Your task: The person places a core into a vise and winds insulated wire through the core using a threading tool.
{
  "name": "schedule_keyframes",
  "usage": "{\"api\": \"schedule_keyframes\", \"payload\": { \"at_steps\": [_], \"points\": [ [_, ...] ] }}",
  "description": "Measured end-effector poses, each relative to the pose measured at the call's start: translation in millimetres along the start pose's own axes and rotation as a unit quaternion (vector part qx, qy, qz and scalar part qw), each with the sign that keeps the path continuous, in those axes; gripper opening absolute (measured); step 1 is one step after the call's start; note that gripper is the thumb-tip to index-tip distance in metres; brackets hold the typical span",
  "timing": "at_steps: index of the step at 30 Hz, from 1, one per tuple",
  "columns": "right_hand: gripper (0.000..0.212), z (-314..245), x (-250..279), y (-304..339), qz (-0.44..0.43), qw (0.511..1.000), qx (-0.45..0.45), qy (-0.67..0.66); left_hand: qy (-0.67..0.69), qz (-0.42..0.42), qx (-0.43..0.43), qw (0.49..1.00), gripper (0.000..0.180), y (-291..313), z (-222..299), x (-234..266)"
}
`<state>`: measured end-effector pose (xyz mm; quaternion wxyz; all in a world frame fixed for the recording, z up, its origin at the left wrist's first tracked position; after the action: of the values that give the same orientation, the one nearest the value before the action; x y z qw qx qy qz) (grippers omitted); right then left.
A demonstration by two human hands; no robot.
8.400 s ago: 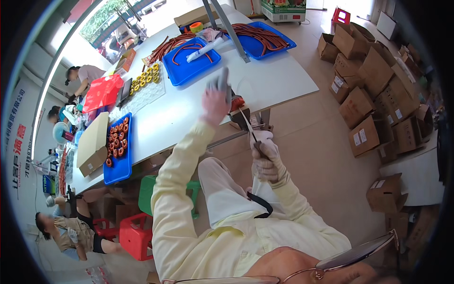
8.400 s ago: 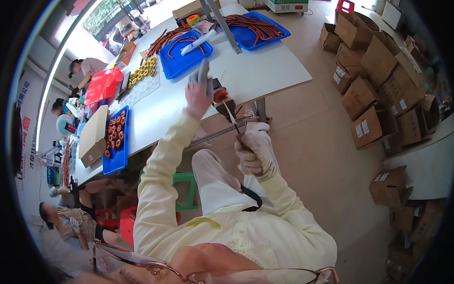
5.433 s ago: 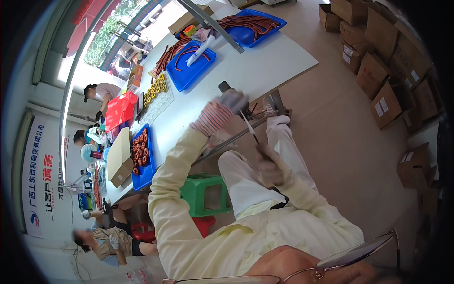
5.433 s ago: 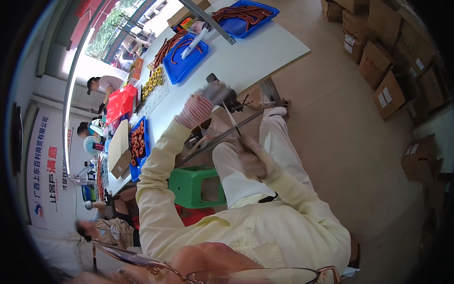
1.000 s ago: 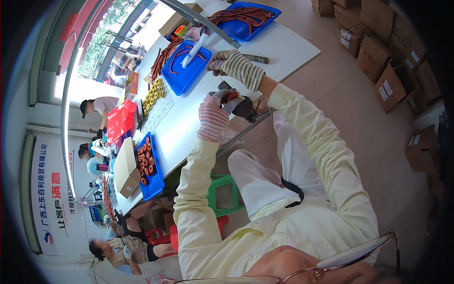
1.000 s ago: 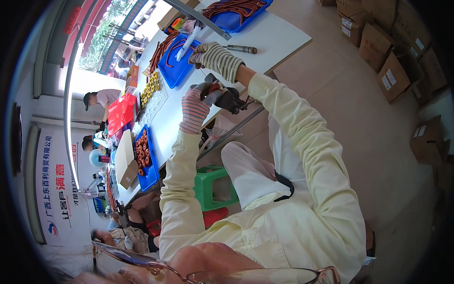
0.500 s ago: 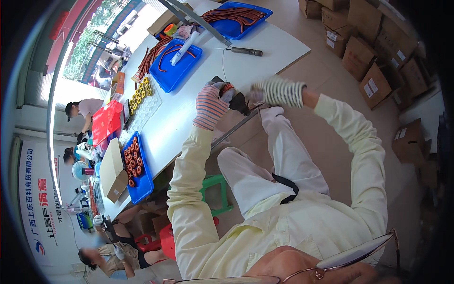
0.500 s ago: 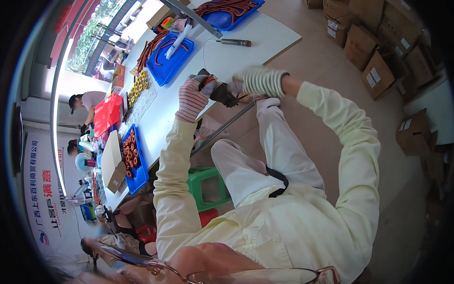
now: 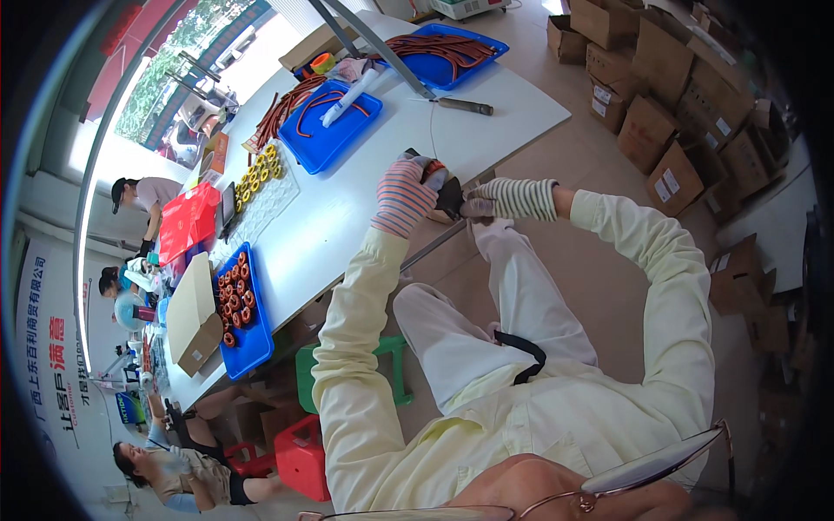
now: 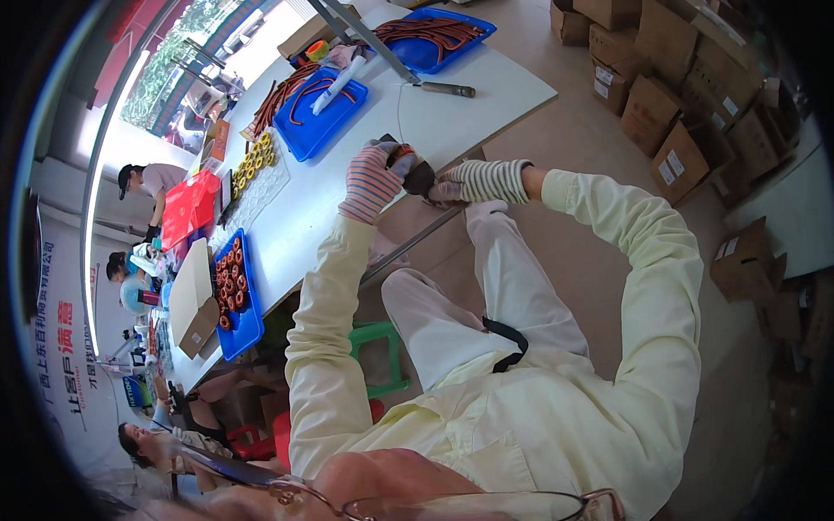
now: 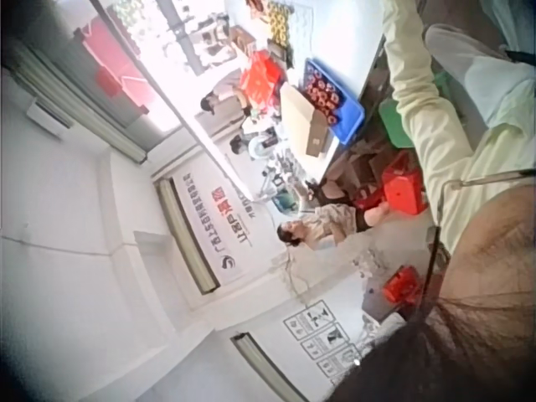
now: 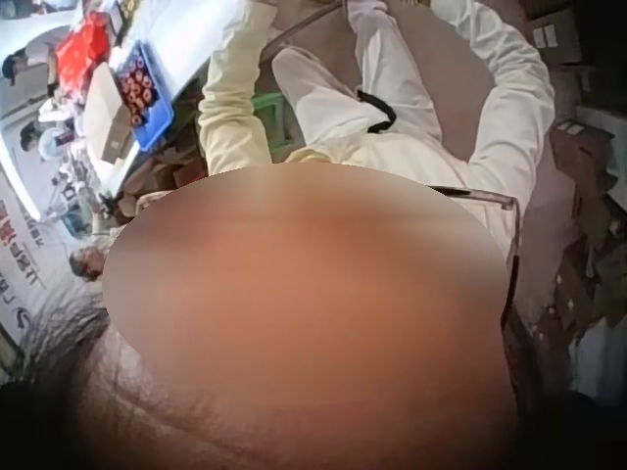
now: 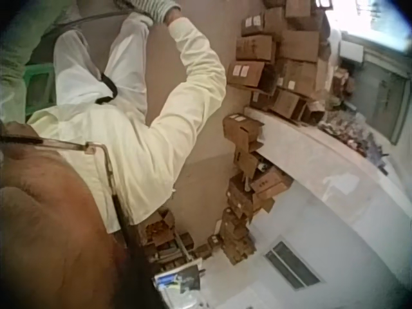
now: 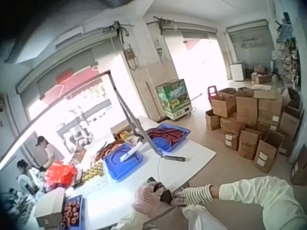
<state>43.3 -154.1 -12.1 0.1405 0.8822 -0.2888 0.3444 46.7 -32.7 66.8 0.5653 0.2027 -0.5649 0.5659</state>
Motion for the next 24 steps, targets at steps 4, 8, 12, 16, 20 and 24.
{"api": "schedule_keyframes", "payload": {
  "at_steps": [4,8,12,16,20,24],
  "points": [
    [0.027,-13,-2,-15,-0.168,0.982,-0.091,0.002,-0.001,-0.001,0.01,1.0,0.032,1,1,0],
    [0.018,-55,-6,-21,-0.106,0.932,-0.014,0.348,-0.004,-0.028,0.015,0.999,0.034,0,-5,-10],
    [0.02,-177,-35,4,-0.03,0.909,0.183,0.374,0.072,0.026,0.068,0.995,0.031,12,-11,3],
    [0.032,-214,4,29,0.258,0.897,0.31,0.179,0.504,0.246,0.195,0.805,0.031,32,-38,12],
    [0.046,-139,33,26,0.34,0.927,0.144,-0.06,0.574,0.254,0.276,0.727,0.034,64,-38,18],
    [0.057,-125,25,20,0.384,0.919,0.083,-0.003,0.627,0.258,0.274,0.682,0.034,87,-15,9]
  ]
}}
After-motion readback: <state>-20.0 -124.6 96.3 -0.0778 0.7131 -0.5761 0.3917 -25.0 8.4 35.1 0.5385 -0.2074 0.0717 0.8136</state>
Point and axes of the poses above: each hand's wrist, its own y-axis away from the middle knuckle, its own x-axis out of the back of the hand, z = x × y, the point moved 8 cm from there along -y, towards the middle knuckle, and after that the axes turned 6 degrees about -x, right-handed, at the moved point
